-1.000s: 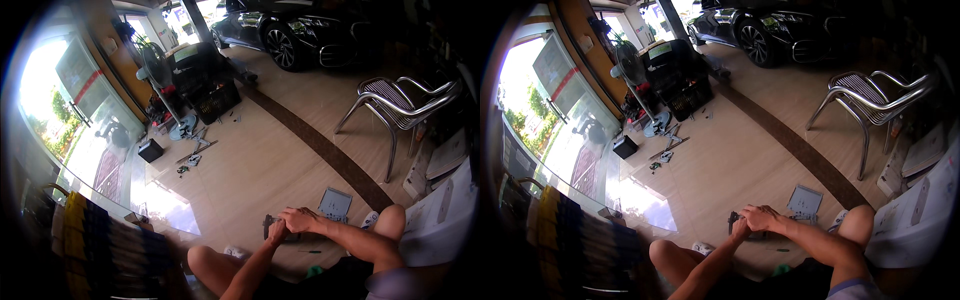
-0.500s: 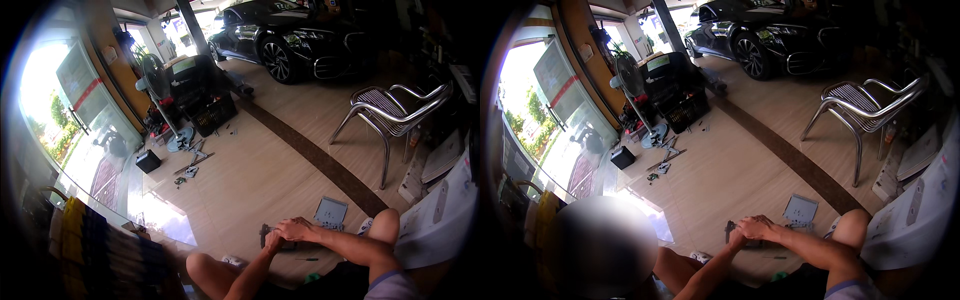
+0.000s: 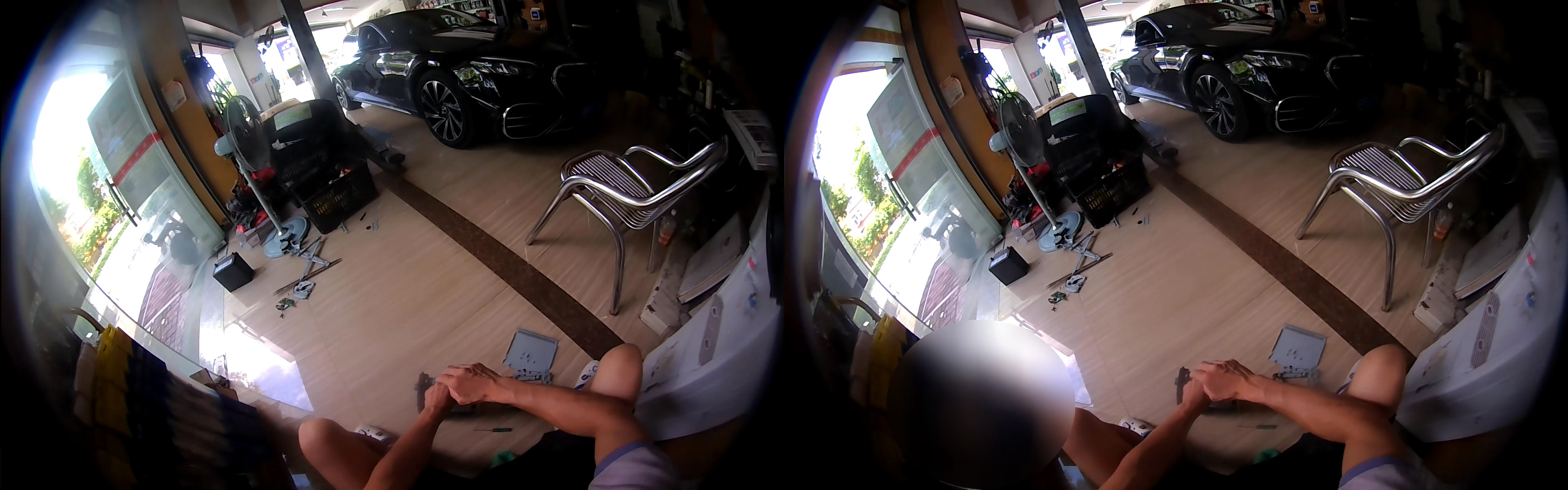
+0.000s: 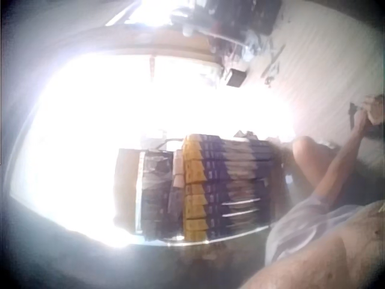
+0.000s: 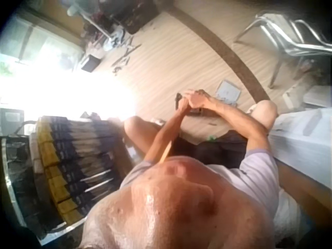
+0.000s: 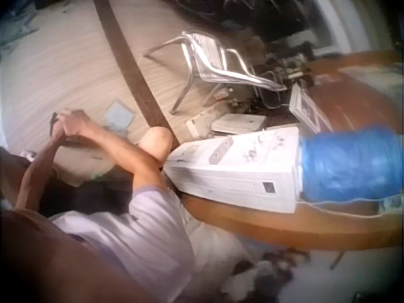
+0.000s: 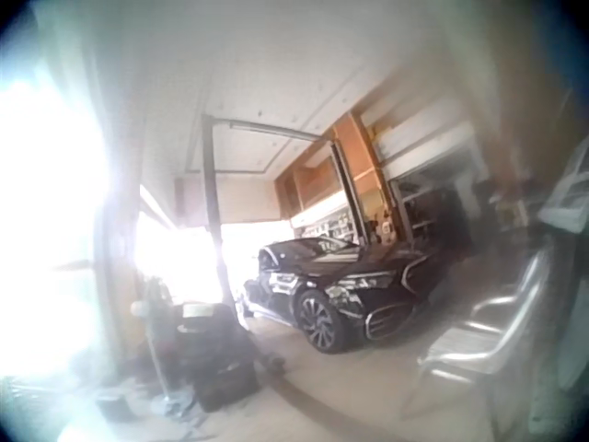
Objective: The person disassembles a car stereo unit using a screwdriver while sitting on the floor. They remove the top metal panel and several small screws to reveal the internal circuit boards.
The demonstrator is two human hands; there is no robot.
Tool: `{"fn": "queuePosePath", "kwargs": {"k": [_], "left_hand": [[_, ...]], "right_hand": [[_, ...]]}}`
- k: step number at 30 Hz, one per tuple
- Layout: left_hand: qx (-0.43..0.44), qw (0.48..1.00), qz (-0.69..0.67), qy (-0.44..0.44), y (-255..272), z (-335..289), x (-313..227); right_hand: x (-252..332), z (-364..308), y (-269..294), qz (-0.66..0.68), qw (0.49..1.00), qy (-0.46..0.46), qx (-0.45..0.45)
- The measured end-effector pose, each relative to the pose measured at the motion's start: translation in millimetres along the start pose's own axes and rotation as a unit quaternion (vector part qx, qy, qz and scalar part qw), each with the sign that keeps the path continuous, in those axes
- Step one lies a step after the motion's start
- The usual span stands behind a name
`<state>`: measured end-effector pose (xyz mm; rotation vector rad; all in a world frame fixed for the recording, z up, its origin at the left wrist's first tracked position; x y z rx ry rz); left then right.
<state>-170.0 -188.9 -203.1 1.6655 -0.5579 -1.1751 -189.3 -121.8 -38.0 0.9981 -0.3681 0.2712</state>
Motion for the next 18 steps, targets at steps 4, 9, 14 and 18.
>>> {"fn": "queuePosePath", "kwargs": {"k": [4,9,14,18], "left_hand": [[0.005,1.0,0.001,0.023,-5,1,8],[0.003,1.0,-0.021,0.007,-10,4,12],[-0.015,0.998,-0.047,-0.029,-8,5,1],[-0.012,1.0,-0.026,0.003,-14,8,13]], "right_hand": [[-20,-5,-29,0.004,0.995,-0.064,0.076],[-6,0,-7,-0.004,1.0,-0.002,0.003],[-17,-4,-15,-0.008,0.996,-0.062,0.06],[-7,0,-2,-0.004,0.997,-0.066,0.026]]}}
Point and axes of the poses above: each hand's wrist, its own z-axis towards the middle knuckle, its own y-axis out of the back of the hand, x = y × z, the point moved 10 cm from there along z, towards the middle knuckle, and after that the axes turned 8 degrees about -x, right-handed, at the moved point
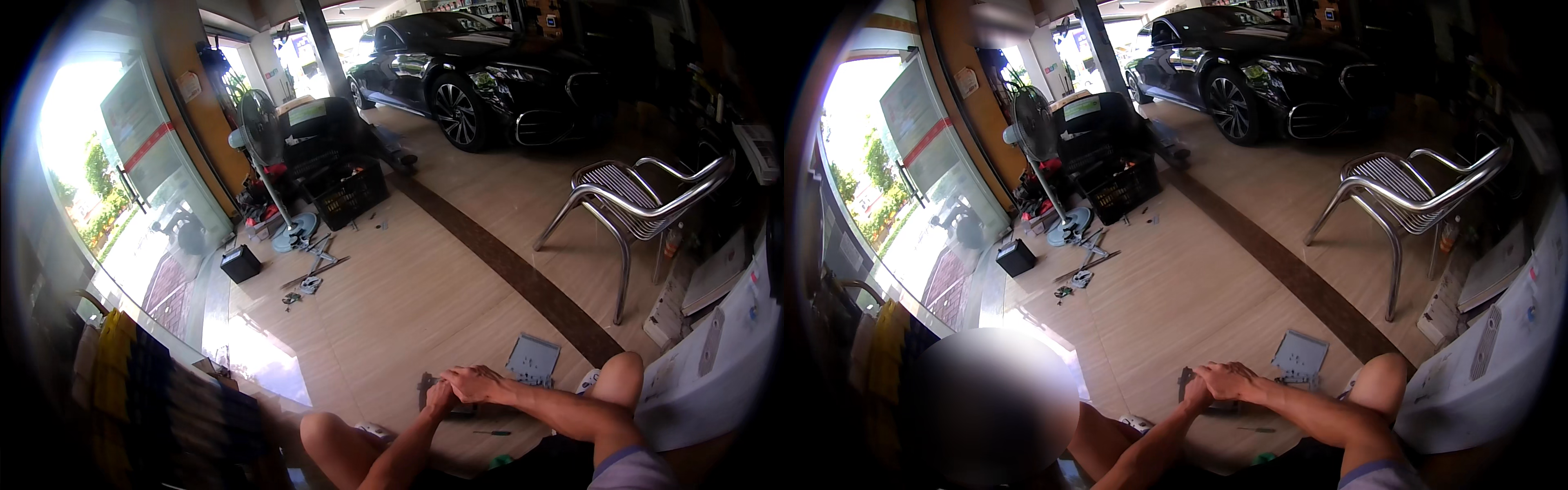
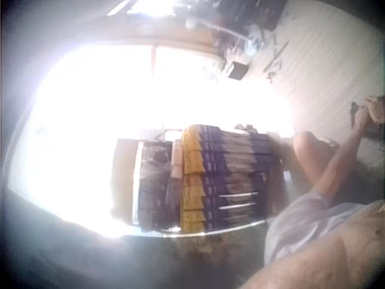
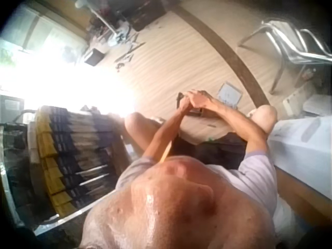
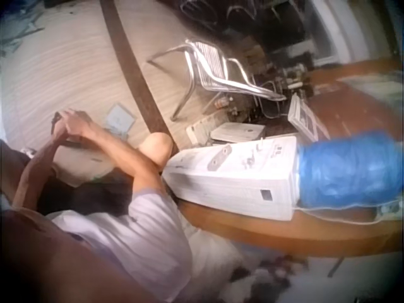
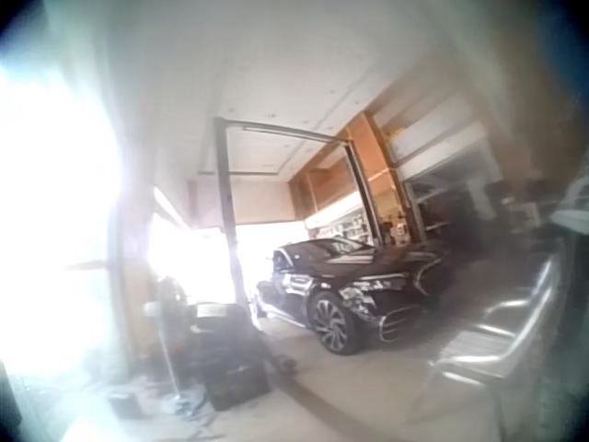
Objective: The person disassembles a car stereo unit using a screwdriver while sitting on the floor. They remove the top metal panel and several small screws to reveal the internal circuit boards.
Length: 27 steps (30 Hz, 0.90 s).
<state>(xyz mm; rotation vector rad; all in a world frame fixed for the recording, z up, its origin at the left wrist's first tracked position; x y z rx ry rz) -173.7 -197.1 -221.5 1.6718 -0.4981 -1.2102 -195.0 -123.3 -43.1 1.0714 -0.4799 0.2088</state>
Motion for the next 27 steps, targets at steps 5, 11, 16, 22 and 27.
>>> {"fn": "queuePosePath", "kwargs": {"k": [5,11,16,22,27], "left_hand": [[-0.033,0.998,-0.043,-0.02,7,-4,-10],[-0.042,0.998,-0.022,-0.051,1,-5,-13],[-0.157,0.98,-0.084,-0.09,-25,7,1],[-0.164,0.971,-0.111,-0.136,-23,-4,-3],[-0.151,0.978,-0.087,-0.113,-16,-3,-10]], "right_hand": [[-13,-7,-15,-0.008,1.0,0.011,0.02],[4,-6,3,-0.021,0.999,0.019,0.027],[-5,-6,-7,-0.026,0.997,-0.002,0.066],[7,-10,-11,-0.124,0.98,0.126,0.087],[6,2,12,0.018,0.997,-0.019,0.076]]}}
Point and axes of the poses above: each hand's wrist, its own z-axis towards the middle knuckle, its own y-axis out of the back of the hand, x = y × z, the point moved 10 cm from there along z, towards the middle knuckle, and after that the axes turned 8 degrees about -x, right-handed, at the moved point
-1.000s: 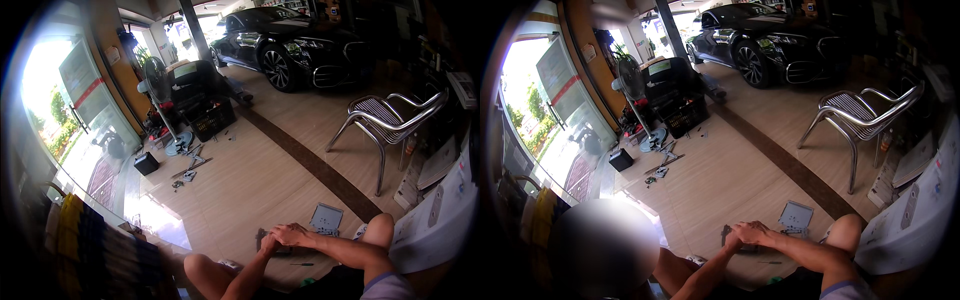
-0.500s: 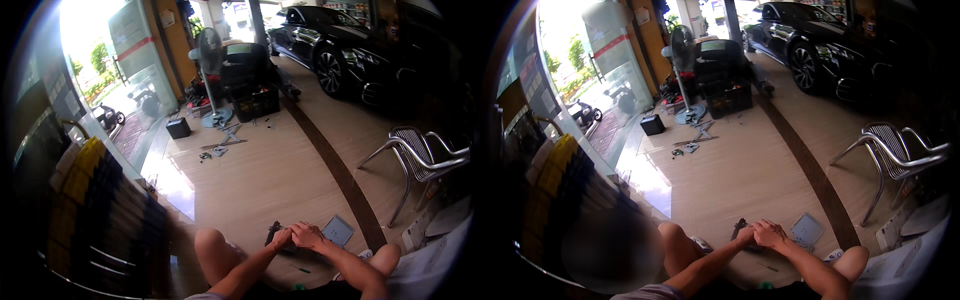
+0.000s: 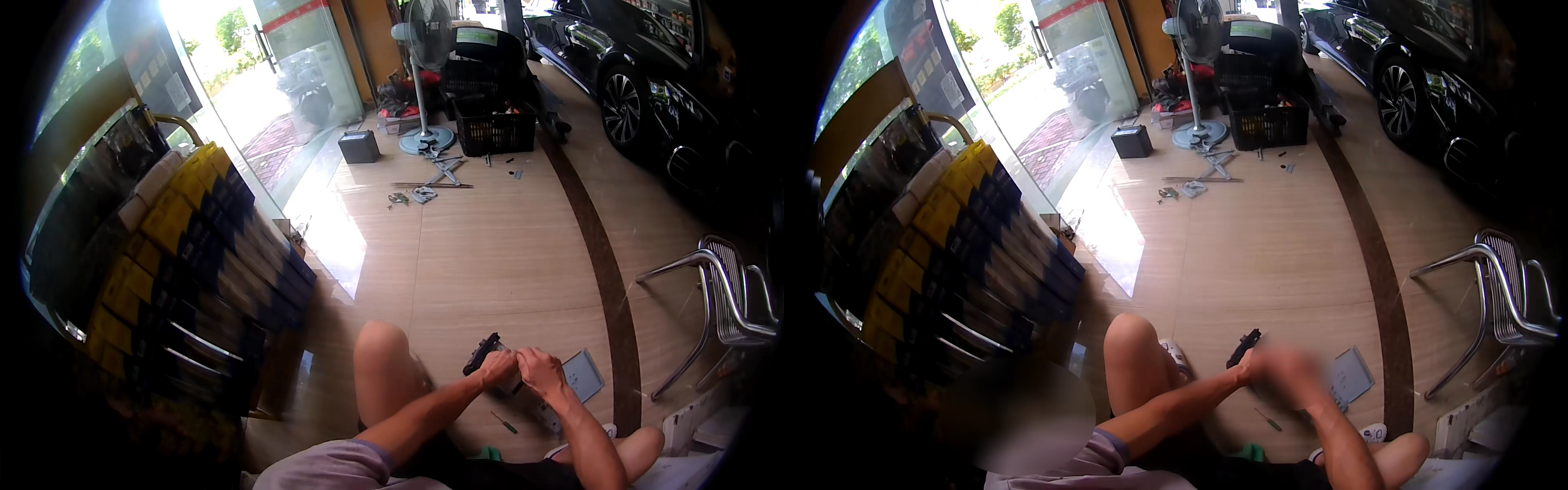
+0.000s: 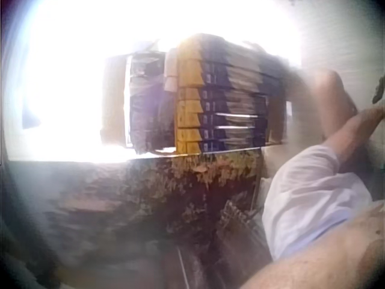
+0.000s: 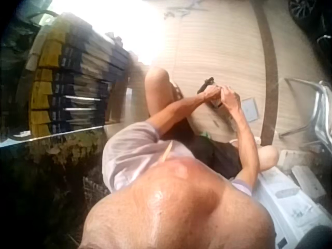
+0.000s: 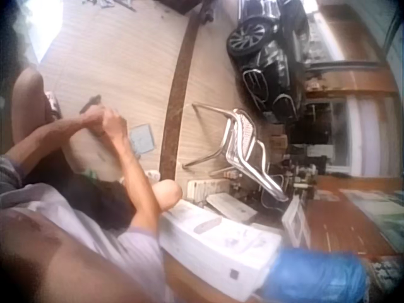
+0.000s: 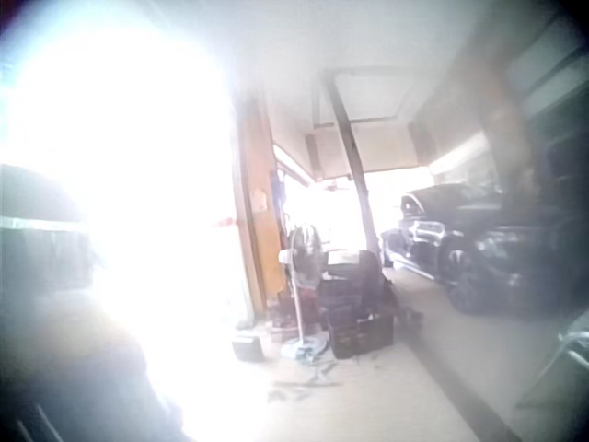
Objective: The person disassembles a car stereo unit using a screwdriver while sitting on the floor. They remove the top metal panel and several small screws to reveal the internal circuit boards.
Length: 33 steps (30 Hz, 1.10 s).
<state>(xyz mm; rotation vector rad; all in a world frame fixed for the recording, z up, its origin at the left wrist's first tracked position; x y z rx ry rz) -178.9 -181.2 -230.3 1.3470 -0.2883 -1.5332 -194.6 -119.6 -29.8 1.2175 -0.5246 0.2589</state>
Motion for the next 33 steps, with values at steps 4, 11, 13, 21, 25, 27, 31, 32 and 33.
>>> {"fn": "queuePosePath", "kwargs": {"k": [4,11,13,21,25,27,31,32,33], "left_hand": [[-0.024,0.997,0.057,-0.037,5,-3,6],[-0.006,0.999,0.042,-0.025,11,5,-13],[0.078,0.989,0.102,0.078,8,6,-13],[0.091,0.992,0.064,0.053,20,0,-11],[0.135,0.986,0.075,0.068,23,15,-6],[0.131,0.984,0.067,0.102,20,19,13],[0.119,0.983,0.049,0.131,21,26,26],[0.132,0.979,0.043,0.15,16,25,22],[0.144,0.974,0.039,0.168,17,27,14]], "right_hand": [[23,8,14,0.004,0.999,0.028,-0.031],[11,3,14,0.023,1.0,-0.001,-0.019],[20,1,24,-0.004,0.999,0.039,-0.038],[-17,3,32,-0.057,0.995,-0.034,-0.08],[-6,13,80,-0.009,0.985,-0.046,-0.169],[3,15,93,0.008,0.982,-0.032,-0.186],[1,7,97,-0.056,0.978,0.044,-0.199],[-3,1,101,-0.055,0.977,0.036,-0.204],[-8,-4,105,-0.054,0.975,0.032,-0.211]]}}
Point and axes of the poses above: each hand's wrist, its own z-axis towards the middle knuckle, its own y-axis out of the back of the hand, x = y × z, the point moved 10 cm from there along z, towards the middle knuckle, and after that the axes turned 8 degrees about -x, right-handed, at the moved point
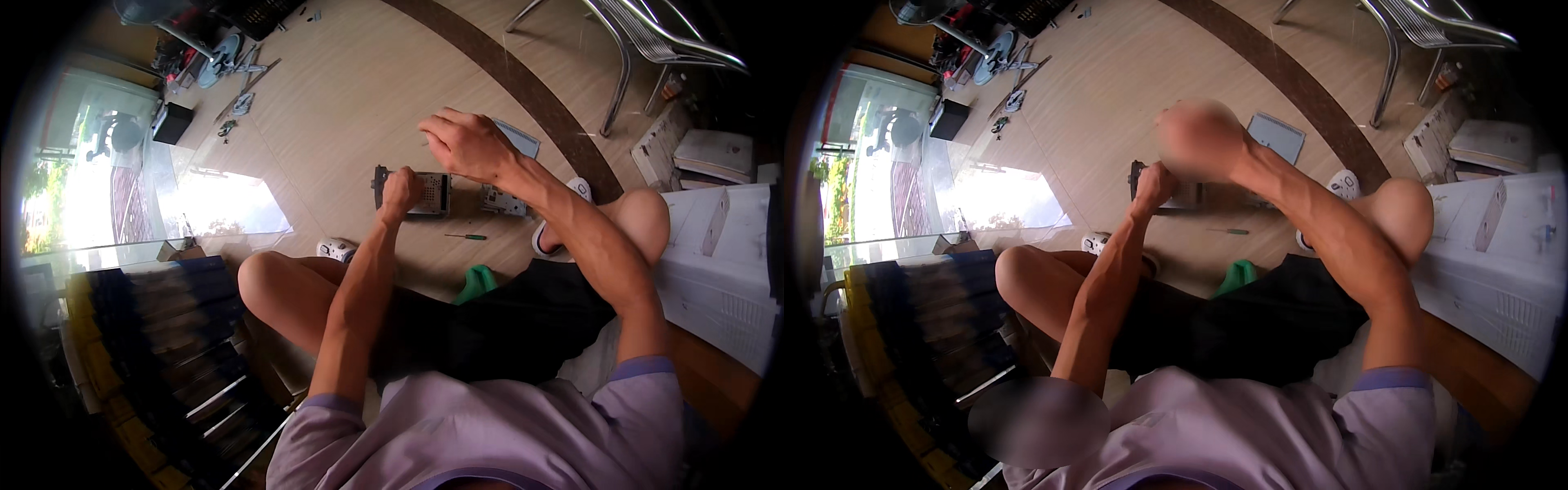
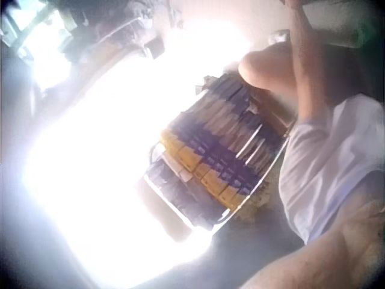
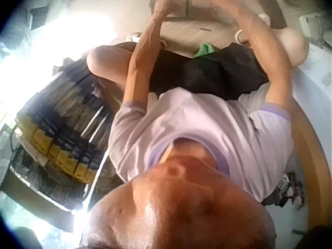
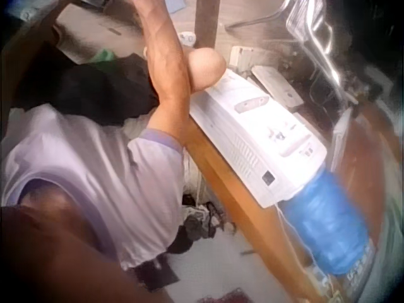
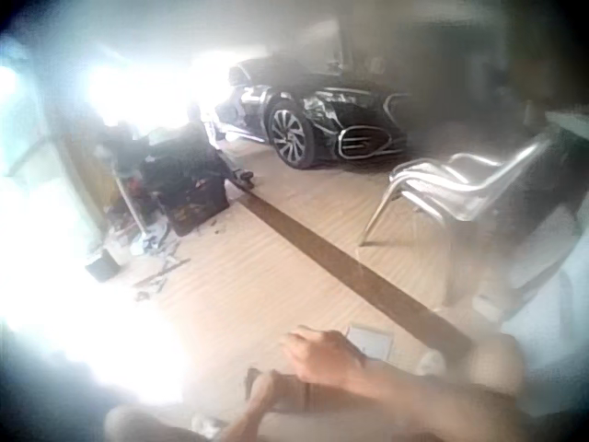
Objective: The person disassembles a car stereo unit using a screwdriver while sitting on the floor. They remove the top metal panel and several small screws to reveal the internal circuit boards.
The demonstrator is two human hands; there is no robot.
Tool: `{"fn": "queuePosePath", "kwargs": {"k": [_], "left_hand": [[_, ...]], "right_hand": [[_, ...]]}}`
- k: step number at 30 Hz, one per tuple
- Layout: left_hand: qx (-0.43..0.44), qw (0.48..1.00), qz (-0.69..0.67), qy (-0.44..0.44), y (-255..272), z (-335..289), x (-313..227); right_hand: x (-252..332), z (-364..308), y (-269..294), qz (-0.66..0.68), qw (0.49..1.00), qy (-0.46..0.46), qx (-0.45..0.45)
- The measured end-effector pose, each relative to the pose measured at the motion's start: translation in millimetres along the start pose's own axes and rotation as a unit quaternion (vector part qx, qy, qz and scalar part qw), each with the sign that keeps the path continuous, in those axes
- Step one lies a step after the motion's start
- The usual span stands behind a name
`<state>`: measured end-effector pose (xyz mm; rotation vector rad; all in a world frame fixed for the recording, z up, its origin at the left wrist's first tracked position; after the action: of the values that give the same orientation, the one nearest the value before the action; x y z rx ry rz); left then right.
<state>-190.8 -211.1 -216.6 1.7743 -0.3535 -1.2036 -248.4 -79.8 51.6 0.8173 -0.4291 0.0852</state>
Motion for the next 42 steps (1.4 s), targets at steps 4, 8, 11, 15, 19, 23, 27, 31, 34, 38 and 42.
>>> {"fn": "queuePosePath", "kwargs": {"k": [4,8,11,15,19,23,27,31,34,38,42], "left_hand": [[0.028,0.999,-0.033,-0.004,14,-11,-12],[0.048,0.997,-0.057,-0.015,19,-9,-26],[0.057,0.984,-0.163,0.047,15,-4,-42],[0.087,0.959,-0.267,0.042,-32,12,-92],[0.166,0.948,-0.271,0.014,-105,38,-141],[0.215,0.936,-0.235,0.149,-184,63,-112],[0.208,0.907,-0.257,0.263,-231,79,-83],[0.215,0.899,-0.259,0.28,-257,94,-68],[0.23,0.908,-0.235,0.258,-268,99,-67],[0.243,0.91,-0.259,0.214,-266,111,-81],[0.238,0.921,-0.216,0.218,-244,116,-85]], "right_hand": [[-18,-2,24,0.006,0.997,-0.072,-0.009],[-15,7,105,-0.017,0.992,-0.081,-0.093],[-17,12,179,-0.003,0.969,-0.175,-0.173],[-38,-9,230,-0.011,0.936,-0.187,-0.299],[-41,-23,260,-0.053,0.911,-0.217,-0.347],[-57,-28,270,-0.085,0.884,-0.266,-0.375],[-73,-53,287,-0.115,0.857,-0.313,-0.394],[-89,-79,287,-0.124,0.845,-0.351,-0.383],[-93,-88,286,-0.123,0.845,-0.37,-0.367],[-96,-86,282,-0.114,0.85,-0.379,-0.348],[-100,-72,280,-0.102,0.864,-0.375,-0.32]]}}
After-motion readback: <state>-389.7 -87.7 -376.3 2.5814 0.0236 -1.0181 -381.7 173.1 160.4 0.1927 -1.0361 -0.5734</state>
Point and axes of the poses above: each hand's wrist, its own z-axis towards the middle knuckle, its own y-axis out of the back of the hand, x = y × z, the point moved 10 cm from there along z, towards the middle knuckle, and after that the axes turned 8 degrees about -x, right-handed, at the moved point
